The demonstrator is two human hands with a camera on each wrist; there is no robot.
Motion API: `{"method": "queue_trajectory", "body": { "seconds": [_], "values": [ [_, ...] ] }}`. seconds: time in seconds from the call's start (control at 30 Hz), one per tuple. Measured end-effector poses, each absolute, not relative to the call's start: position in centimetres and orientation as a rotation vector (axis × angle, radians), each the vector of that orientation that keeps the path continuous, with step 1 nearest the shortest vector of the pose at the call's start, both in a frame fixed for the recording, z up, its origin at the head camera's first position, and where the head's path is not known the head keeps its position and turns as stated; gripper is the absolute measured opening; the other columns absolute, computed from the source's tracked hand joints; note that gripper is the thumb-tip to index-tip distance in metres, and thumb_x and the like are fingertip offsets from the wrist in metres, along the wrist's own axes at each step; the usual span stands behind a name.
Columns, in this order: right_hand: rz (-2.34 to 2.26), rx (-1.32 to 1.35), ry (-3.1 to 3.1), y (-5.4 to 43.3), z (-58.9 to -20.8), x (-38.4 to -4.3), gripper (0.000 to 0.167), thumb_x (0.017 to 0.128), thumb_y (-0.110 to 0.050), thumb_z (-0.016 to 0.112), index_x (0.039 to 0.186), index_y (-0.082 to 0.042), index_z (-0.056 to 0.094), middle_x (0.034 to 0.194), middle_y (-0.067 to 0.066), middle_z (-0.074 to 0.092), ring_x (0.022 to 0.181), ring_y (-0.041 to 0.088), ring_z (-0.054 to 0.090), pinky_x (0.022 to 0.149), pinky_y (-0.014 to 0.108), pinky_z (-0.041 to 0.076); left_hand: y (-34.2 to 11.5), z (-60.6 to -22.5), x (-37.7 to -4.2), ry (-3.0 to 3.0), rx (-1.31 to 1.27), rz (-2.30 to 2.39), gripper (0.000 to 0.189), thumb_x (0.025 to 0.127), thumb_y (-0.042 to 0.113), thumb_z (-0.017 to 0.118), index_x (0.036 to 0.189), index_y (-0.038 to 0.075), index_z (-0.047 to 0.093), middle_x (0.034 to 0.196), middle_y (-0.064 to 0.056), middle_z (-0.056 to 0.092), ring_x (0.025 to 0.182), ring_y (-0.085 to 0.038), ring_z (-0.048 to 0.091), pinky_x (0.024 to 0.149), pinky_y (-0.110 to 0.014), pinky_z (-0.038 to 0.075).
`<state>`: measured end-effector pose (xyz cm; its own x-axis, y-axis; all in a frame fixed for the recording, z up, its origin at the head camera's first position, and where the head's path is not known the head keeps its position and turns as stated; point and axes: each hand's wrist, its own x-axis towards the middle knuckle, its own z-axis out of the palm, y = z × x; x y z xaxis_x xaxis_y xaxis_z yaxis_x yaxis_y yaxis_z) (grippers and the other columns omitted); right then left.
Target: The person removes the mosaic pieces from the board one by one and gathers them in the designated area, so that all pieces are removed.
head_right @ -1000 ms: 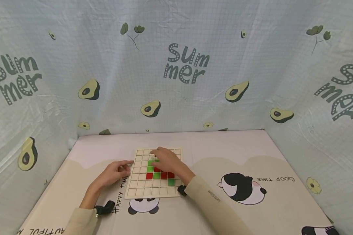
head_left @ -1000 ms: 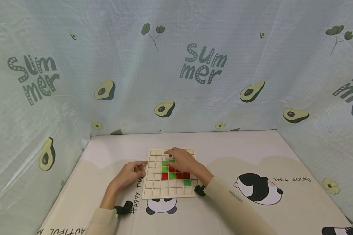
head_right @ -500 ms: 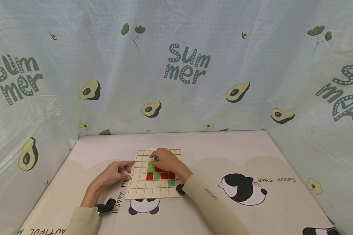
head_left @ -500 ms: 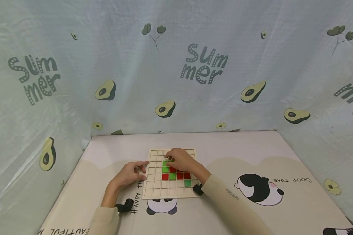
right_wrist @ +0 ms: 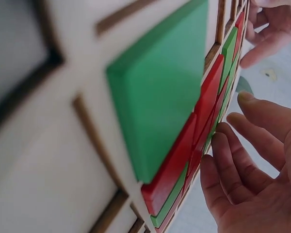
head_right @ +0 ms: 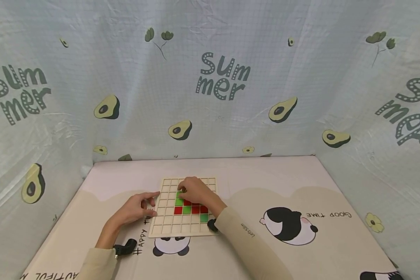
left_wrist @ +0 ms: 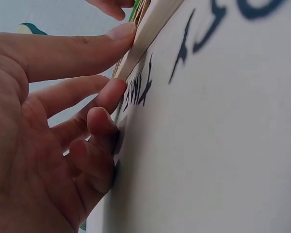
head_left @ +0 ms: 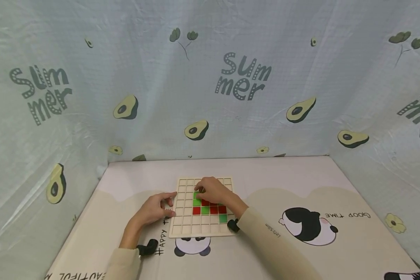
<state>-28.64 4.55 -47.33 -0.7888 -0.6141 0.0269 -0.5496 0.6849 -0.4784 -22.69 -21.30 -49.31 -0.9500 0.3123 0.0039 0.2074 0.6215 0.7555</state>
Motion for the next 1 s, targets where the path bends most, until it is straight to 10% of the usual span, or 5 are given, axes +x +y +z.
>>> {"method": "queue_trajectory", "body": {
  "seconds": [0.4, 1.0],
  "values": [
    [-0.682, -0.964, 2.755, 4.46, -47.31, -28.83, 0.022, 0.096, -0.018, 0.072, 0.116, -0.011, 0.079, 0.11, 0.002, 0.075, 0.1, 0.014, 0.068, 0.093, 0.03, 0.054, -21.01, -49.0, -22.42, 2.912, 0.412, 0.928, 0.071, 0.074, 0.031, 0.087, 0.139, 0.01, 0.066, 0.086, 0.002, 0.055, 0.073, -0.01, 0.045, 0.063, -0.025, 0.033],
    [-0.627, -0.943, 2.752, 4.11, -47.07, -29.05, 0.02, 0.096, -0.014, 0.071, 0.115, -0.012, 0.079, 0.106, 0.001, 0.074, 0.094, 0.012, 0.064, 0.089, 0.028, 0.054, -21.09, -49.68, -23.05, 2.75, 0.481, 1.21, 0.067, 0.075, 0.01, 0.084, 0.137, -0.003, 0.064, 0.086, -0.001, 0.064, 0.066, -0.006, 0.047, 0.06, -0.022, 0.039]
  ]
}}
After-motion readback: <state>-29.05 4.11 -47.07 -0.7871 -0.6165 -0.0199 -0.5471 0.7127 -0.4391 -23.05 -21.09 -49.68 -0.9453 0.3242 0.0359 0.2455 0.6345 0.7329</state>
